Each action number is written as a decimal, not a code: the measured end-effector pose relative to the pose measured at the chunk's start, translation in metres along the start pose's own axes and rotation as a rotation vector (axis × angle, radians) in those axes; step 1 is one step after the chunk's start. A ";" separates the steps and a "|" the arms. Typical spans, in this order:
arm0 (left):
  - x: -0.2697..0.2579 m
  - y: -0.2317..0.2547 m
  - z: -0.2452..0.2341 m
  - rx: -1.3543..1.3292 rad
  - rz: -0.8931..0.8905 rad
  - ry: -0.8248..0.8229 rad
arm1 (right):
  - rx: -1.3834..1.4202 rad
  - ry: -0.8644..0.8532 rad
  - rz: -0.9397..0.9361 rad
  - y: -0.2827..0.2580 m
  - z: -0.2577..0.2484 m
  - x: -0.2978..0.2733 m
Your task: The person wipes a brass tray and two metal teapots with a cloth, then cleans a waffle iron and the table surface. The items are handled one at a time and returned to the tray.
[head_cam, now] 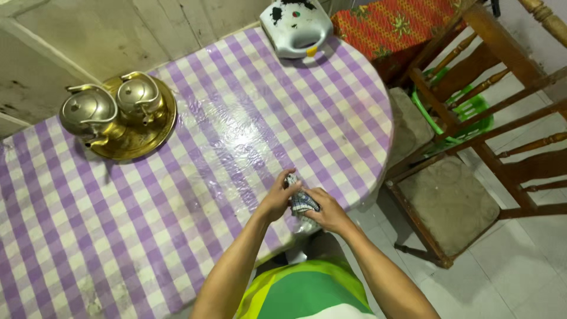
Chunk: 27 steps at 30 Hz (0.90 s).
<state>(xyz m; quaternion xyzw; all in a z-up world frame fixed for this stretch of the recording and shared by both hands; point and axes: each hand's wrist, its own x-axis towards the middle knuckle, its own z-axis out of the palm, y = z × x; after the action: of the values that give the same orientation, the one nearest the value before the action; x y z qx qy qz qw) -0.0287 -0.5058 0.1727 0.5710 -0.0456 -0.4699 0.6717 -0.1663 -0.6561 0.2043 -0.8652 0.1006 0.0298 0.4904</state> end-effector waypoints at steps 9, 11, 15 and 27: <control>0.028 0.034 0.042 -0.119 0.048 -0.116 | 0.313 -0.237 0.024 0.069 -0.087 0.051; 0.042 0.039 0.060 -0.075 0.117 -0.175 | 0.414 -0.248 0.099 0.102 -0.107 0.067; 0.072 0.047 0.091 0.106 0.093 -0.126 | 0.655 -0.243 0.294 0.163 -0.166 0.096; 0.159 0.005 0.103 0.071 0.088 -0.004 | -0.119 0.298 -0.021 0.234 -0.244 0.171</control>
<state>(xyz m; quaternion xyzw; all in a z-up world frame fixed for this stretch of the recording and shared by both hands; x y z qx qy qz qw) 0.0007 -0.6891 0.1365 0.5909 -0.0889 -0.4392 0.6709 -0.0577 -1.0060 0.1080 -0.8885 0.1612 -0.0980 0.4182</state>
